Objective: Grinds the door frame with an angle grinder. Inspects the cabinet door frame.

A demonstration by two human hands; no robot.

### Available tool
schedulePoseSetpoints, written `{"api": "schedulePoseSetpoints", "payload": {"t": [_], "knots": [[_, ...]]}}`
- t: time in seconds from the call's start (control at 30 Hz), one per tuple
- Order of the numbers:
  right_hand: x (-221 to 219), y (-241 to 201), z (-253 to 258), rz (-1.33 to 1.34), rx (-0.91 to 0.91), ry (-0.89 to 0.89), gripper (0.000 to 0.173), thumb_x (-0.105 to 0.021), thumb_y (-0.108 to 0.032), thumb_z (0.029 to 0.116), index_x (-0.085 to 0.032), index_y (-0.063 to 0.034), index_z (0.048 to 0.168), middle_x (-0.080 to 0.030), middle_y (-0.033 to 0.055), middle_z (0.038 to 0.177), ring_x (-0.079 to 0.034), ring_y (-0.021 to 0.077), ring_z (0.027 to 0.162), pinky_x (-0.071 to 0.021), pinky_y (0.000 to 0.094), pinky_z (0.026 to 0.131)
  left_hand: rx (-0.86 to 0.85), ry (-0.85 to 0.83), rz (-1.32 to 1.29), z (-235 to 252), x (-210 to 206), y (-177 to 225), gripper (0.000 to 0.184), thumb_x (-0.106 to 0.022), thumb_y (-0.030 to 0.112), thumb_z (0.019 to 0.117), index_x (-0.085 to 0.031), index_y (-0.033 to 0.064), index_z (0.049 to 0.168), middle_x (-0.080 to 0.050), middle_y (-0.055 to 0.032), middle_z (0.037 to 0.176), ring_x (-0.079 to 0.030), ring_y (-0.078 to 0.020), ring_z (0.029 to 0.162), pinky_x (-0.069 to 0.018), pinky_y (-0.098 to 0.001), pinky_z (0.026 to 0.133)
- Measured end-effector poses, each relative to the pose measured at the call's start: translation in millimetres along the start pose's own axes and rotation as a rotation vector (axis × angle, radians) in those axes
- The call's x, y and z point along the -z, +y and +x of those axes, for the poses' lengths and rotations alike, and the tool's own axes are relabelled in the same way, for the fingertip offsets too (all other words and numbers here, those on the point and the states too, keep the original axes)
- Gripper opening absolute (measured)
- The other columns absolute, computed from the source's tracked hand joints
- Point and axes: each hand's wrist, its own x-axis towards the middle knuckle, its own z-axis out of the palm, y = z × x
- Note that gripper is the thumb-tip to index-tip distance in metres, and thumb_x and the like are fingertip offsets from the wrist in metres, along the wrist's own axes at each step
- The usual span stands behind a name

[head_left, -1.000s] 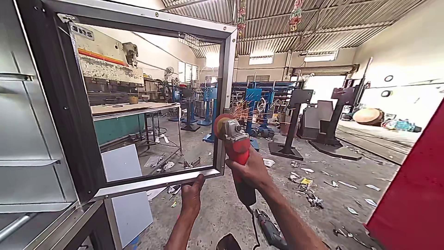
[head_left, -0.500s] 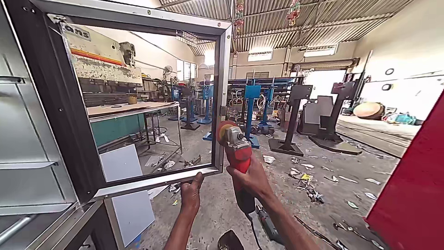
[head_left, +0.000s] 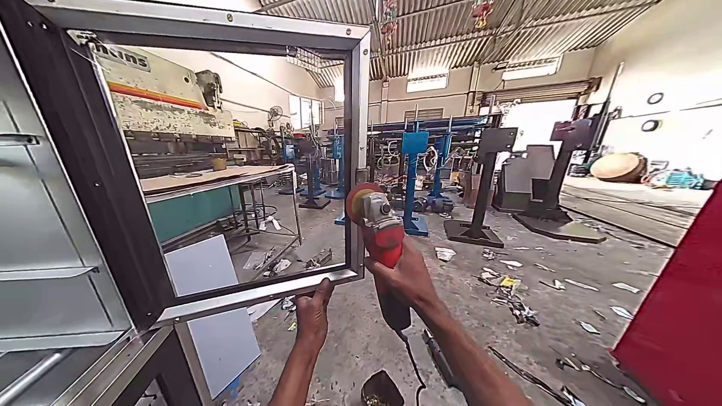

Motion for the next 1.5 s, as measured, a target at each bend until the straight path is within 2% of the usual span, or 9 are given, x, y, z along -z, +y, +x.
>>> {"api": "schedulePoseSetpoints", "payload": {"t": [0.7,0.83,0.9,1.03,1.2,1.5], "knots": [[-4.3,-4.4,2.7,0.015,-0.012,-0.027,0.068,-0.082,-0.048,0.071,-0.061,-0.0104,0.124,-0.071,-0.0022,0.1,-0.069,0.0075,0.089,-0.0604,0.0351,0.079,0.009,0.006,-0.014,1.5,0.9,-0.4,0.049,-0.072,-0.007,0.089,-0.05,-0.0059,0.133,-0.069,-0.0232,0.115,-0.073,-0.032,0.1,-0.0622,-0.0476,0.09],[-3.2,-4.1,-2.5,0.068,-0.034,-0.054,0.066,-0.084,-0.046,0.0719,-0.061,-0.0108,0.123,-0.072,-0.0032,0.097,-0.07,0.0063,0.086,-0.0612,0.0328,0.077,0.004,-0.01,0.006,1.1,3.0,-1.5,0.049,-0.072,-0.006,0.0899,-0.049,-0.0054,0.133,-0.069,-0.0227,0.115,-0.073,-0.0315,0.099,-0.0621,-0.0474,0.089],[-5.9,-4.4,-3.6,0.048,0.001,-0.046,0.065,-0.083,-0.046,0.0727,-0.062,-0.0094,0.122,-0.072,-0.0026,0.097,-0.07,0.0069,0.086,-0.0614,0.0343,0.077,-0.006,-0.024,-0.013,1.9,4.3,-2.3,0.049,-0.072,-0.006,0.0896,-0.049,-0.0056,0.133,-0.07,-0.0232,0.113,-0.073,-0.0316,0.097,-0.0621,-0.0479,0.089],[-12.0,-0.7,-16.0,0.027,0.072,-0.011,0.064,-0.083,-0.044,0.073,-0.062,-0.0094,0.122,-0.072,-0.0034,0.099,-0.07,0.0049,0.089,-0.062,0.0332,0.079,-0.014,-0.042,-0.021,0.5,4.3,-1.6,0.053,-0.072,-0.006,0.0899,-0.047,-0.0058,0.136,-0.068,-0.0253,0.117,-0.072,-0.0349,0.102,-0.0613,-0.0496,0.092],[-7.7,-1.1,-12.4,0.045,0.018,-0.004,0.066,-0.083,-0.046,0.0727,-0.061,-0.0092,0.123,-0.072,-0.0044,0.096,-0.07,0.0049,0.086,-0.0618,0.0325,0.076,-0.017,-0.055,-0.029,1.0,4.6,-1.4,0.053,-0.072,-0.006,0.0895,-0.047,-0.0059,0.136,-0.068,-0.0254,0.118,-0.072,-0.0358,0.103,-0.0609,-0.0512,0.093],[-0.1,-1.3,-1.2,0.108,-0.017,-0.015,0.065,-0.084,-0.042,0.0722,-0.061,-0.0101,0.123,-0.072,-0.004,0.097,-0.07,0.0051,0.086,-0.0616,0.0315,0.077,-0.009,-0.026,-0.024,1.6,3.2,-1.6,0.052,-0.071,-0.008,0.0894,-0.048,-0.0047,0.136,-0.068,-0.0246,0.119,-0.072,-0.0348,0.102,-0.0613,-0.0507,0.092]]}}
